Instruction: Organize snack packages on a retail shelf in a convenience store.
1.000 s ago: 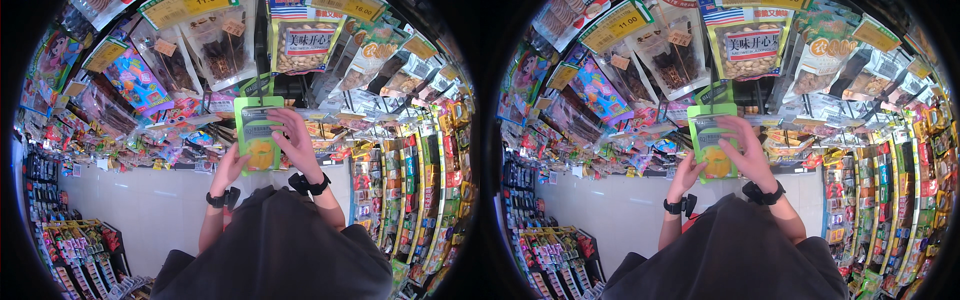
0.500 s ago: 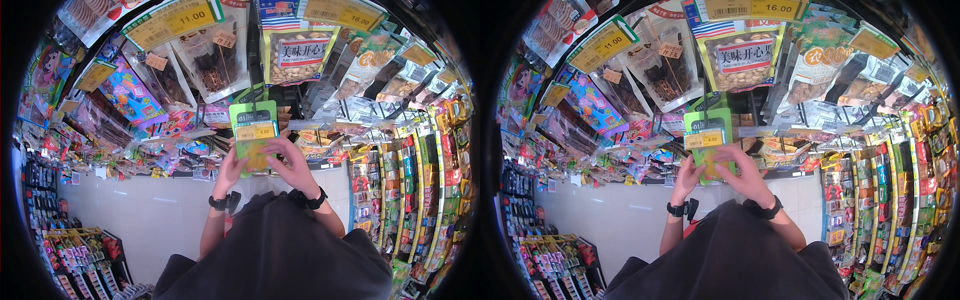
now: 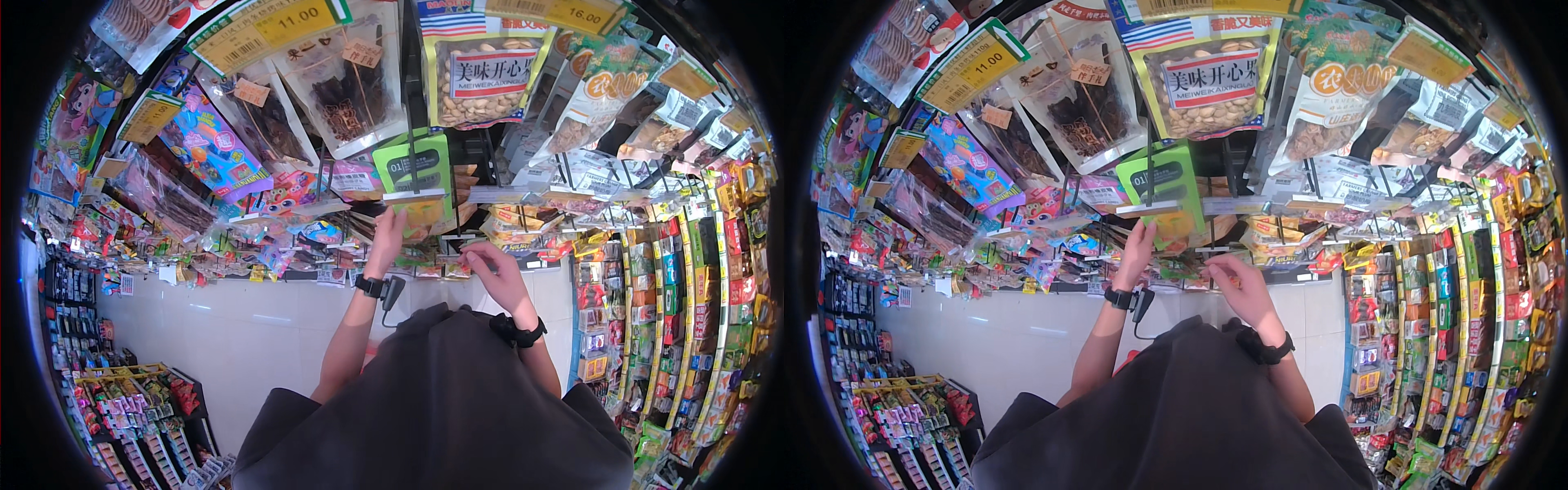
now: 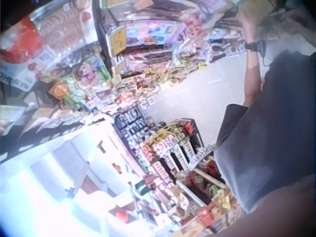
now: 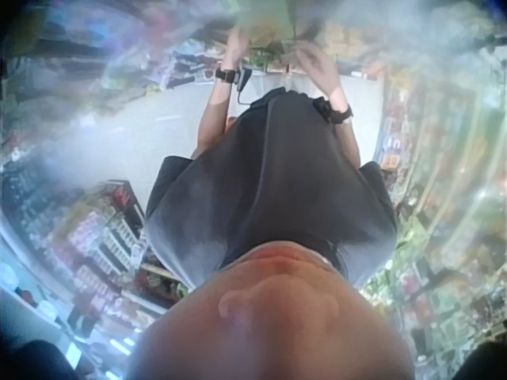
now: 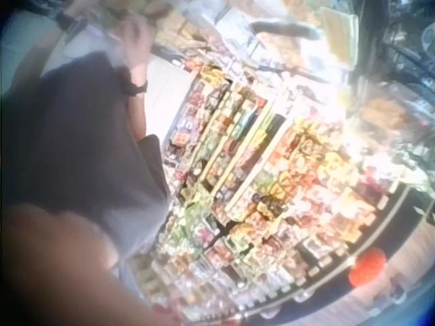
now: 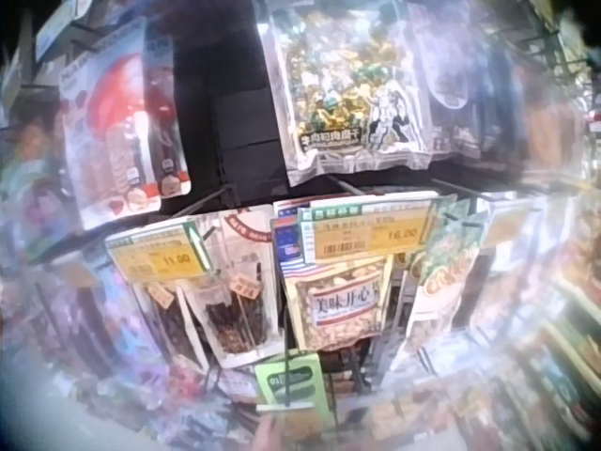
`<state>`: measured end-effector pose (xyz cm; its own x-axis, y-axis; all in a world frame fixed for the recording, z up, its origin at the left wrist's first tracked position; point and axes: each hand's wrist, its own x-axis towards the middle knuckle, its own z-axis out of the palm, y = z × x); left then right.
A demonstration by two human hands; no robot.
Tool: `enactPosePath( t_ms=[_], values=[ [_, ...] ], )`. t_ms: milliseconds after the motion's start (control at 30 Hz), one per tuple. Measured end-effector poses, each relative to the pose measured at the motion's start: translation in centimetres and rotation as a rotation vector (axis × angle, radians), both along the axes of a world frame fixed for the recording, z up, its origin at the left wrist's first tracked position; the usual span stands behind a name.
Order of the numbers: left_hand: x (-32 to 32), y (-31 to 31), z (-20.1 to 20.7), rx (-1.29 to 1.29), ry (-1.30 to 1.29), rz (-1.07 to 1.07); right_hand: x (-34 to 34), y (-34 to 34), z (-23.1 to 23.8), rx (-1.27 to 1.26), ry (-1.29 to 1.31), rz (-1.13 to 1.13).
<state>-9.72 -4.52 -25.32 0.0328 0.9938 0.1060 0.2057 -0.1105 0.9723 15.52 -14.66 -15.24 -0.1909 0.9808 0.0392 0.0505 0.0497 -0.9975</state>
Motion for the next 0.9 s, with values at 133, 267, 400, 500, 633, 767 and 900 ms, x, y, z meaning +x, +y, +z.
enactPosePath(
  t_ms=[133, 267, 400, 500, 633, 767, 900],
  values=[
    [0.1, 1.2, -1.0, 0.008, 0.1, 0.102, 0.7, -0.9, -1.2, -0.027, -0.054, -0.032],
    [0.0, 2.1, -1.5, -0.019, 0.056, 0.147, 0.9, -1.3, -1.0, -0.073, -0.077, -0.029],
    [0.5, 2.2, -1.5, -0.034, 0.07, 0.152, 0.8, -1.7, -1.3, -0.054, -0.104, -0.002],
    [0.9, 2.1, -0.9, 0.016, 0.068, 0.184, 0.6, -2.0, -1.1, -0.049, -0.113, 0.006],
    [0.6, 1.6, -1.0, -0.026, 0.175, 0.279, 0.5, -2.5, -1.4, -0.051, -0.128, 0.018],
    [0.5, 0.7, -0.3, -0.07, 0.128, 0.247, 0.4, -2.6, -1.6, -0.055, -0.14, 0.019],
    [0.1, -0.1, 0.1, -0.003, 0.079, 0.195, 0.0, -2.9, -1.7, -0.053, -0.166, 0.032]
  ],
)
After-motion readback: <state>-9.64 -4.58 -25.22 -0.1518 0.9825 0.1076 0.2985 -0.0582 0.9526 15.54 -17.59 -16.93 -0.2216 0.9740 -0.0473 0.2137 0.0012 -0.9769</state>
